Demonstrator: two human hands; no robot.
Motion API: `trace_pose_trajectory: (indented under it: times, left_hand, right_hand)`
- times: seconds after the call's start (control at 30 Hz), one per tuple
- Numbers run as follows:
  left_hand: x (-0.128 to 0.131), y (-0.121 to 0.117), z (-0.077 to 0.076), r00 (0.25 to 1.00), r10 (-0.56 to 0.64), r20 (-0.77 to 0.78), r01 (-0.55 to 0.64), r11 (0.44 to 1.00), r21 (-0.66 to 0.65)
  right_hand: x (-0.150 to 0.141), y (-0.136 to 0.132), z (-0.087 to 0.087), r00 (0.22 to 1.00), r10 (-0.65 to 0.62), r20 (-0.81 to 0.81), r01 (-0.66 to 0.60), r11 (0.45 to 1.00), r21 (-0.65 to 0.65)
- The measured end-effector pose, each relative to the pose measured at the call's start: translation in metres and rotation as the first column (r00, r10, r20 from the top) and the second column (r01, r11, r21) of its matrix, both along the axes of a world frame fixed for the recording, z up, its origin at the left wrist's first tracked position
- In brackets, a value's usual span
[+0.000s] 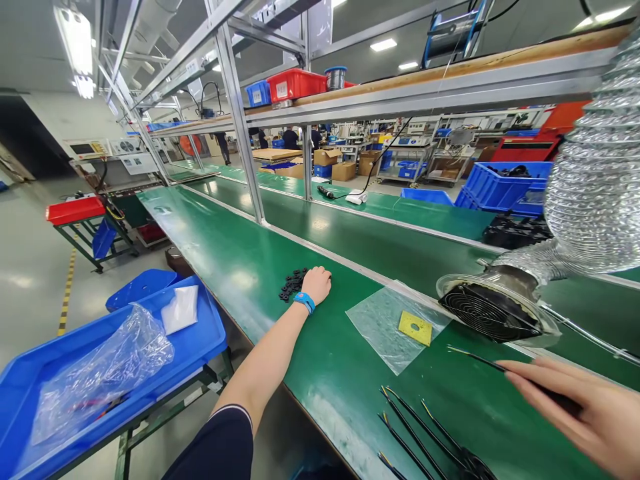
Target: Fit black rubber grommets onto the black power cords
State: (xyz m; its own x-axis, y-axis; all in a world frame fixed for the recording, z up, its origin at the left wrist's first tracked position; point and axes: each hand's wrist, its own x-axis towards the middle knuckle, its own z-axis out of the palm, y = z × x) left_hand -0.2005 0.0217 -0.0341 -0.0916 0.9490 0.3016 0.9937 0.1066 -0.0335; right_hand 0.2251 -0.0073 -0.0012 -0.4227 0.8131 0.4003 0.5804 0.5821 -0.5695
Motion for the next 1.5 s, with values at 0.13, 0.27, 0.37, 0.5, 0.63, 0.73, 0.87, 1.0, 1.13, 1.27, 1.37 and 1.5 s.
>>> trace_pose_trajectory:
  times: [0.13,0.27,0.37,0.5,0.63,0.73,0.87,1.0,1.13,1.27,1.37,1.5]
  left_hand:
    - [-0.001,0.0,0.0,1.0,0.0,0.014,0.0,1.0,0.004]
    - [-0.001,0.001,0.0,1.0,0.0,0.025,0.0,1.0,0.008]
    - [-0.002,0.002,-0.001,1.0,0.001,0.031,-0.001,1.0,0.015]
    - [-0.002,0.004,-0.002,0.999,0.0,0.032,0.0,1.0,0.019]
    - [-0.002,0.004,-0.002,1.0,-0.006,0.028,0.006,1.0,0.019]
    - [-0.002,0.004,-0.002,1.0,-0.004,0.019,0.004,1.0,0.02]
    - [-0.002,0.005,0.0,1.0,-0.006,0.001,0.006,1.0,0.016]
    - [-0.002,0.004,0.0,0.999,-0.033,0.01,0.033,0.999,0.022]
    - [-0.006,0.006,-0.003,0.996,-0.076,0.045,0.074,0.996,0.046]
    - [-0.01,0.01,-0.006,0.991,-0.117,0.066,0.113,0.991,0.074]
    - [-0.008,0.01,-0.007,0.989,-0.132,0.064,0.127,0.988,0.09]
    - [0.007,0.004,-0.003,0.968,-0.198,0.155,0.164,0.964,0.21]
  right_hand:
    - [-0.031,0.013,-0.01,0.993,0.081,0.089,-0.077,0.996,-0.045]
    - [-0.045,0.016,-0.021,0.991,0.051,0.127,-0.071,0.984,0.164]
    - [-0.047,0.018,-0.028,0.984,-0.022,0.179,-0.05,0.92,0.388]
    - [-0.048,0.021,-0.036,0.968,-0.086,0.236,-0.09,0.758,0.646]
    - [-0.054,0.017,-0.044,0.966,-0.069,0.249,-0.126,0.715,0.687]
    - [-0.061,0.013,-0.055,0.983,-0.065,0.173,-0.059,0.776,0.628]
    - [-0.07,0.01,-0.069,0.995,-0.101,0.02,0.076,0.847,0.526]
    - [-0.073,0.007,-0.076,0.988,-0.154,-0.023,0.143,0.839,0.525]
    - [-0.073,0.006,-0.079,0.989,-0.146,-0.034,0.144,0.863,0.484]
    - [-0.073,0.008,-0.083,0.986,-0.162,-0.033,0.159,0.883,0.441]
    - [-0.073,0.01,-0.086,0.983,-0.179,-0.026,0.174,0.891,0.42]
    - [-0.074,0.013,-0.091,0.968,-0.201,0.149,0.129,0.911,0.391]
